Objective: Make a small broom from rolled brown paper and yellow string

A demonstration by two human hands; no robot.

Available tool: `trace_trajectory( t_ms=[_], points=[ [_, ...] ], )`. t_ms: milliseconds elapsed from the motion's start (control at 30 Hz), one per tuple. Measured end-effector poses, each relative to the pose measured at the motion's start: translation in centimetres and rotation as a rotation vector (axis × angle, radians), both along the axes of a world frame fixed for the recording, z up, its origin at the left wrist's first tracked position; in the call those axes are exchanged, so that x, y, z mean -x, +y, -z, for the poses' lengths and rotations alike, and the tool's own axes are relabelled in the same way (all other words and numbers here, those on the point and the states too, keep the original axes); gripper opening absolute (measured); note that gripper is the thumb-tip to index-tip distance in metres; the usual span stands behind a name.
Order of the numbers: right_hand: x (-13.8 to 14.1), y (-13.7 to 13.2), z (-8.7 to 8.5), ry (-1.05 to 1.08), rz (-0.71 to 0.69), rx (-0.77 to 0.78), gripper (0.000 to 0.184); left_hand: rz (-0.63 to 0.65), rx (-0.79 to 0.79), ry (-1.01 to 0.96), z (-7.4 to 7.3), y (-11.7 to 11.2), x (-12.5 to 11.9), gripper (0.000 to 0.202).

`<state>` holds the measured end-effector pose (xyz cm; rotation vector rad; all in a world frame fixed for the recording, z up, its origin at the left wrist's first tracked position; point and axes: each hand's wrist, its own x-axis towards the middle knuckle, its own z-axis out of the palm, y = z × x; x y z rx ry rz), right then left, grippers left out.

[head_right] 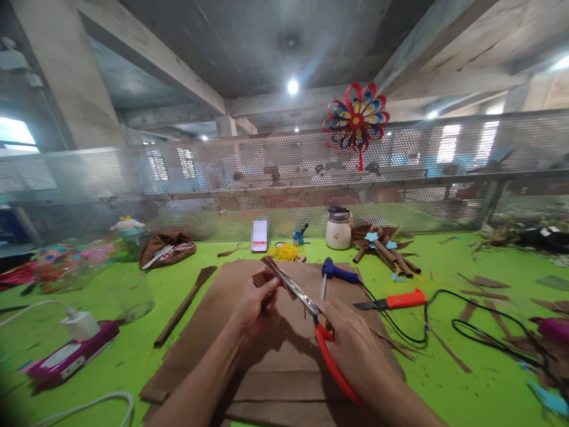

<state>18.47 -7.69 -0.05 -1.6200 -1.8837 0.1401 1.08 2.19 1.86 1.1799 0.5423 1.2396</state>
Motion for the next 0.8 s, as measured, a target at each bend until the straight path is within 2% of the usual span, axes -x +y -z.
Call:
trace_trajectory(
  t_ms=[200, 400, 600, 800],
  points=[
    [0.15, -0.10, -0.12, -0.003, 0.009, 0.016, 0.023, 0.008, -0.014, -0.004, -0.13, -0.26, -0.12, 0.022],
    [0.25, -0.26, -0.34, 0.003, 0.001, 0.007, 0.027, 0.021, 0.001, 0.023, -0.01, -0.15, 0.00, 0.024],
    [0.05, 0.08, 0.33, -0.015, 0.032, 0.004, 0.035, 0.025, -0.004, 0.027, 0.10, -0.16, -0.02, 0.023],
    [0.38, -0.04, 0.01, -0.003, 0.043, 0.051, 0.028, 0.018, -0.011, 0.026, 0.11, -0.12, 0.00, 0.023]
  ],
)
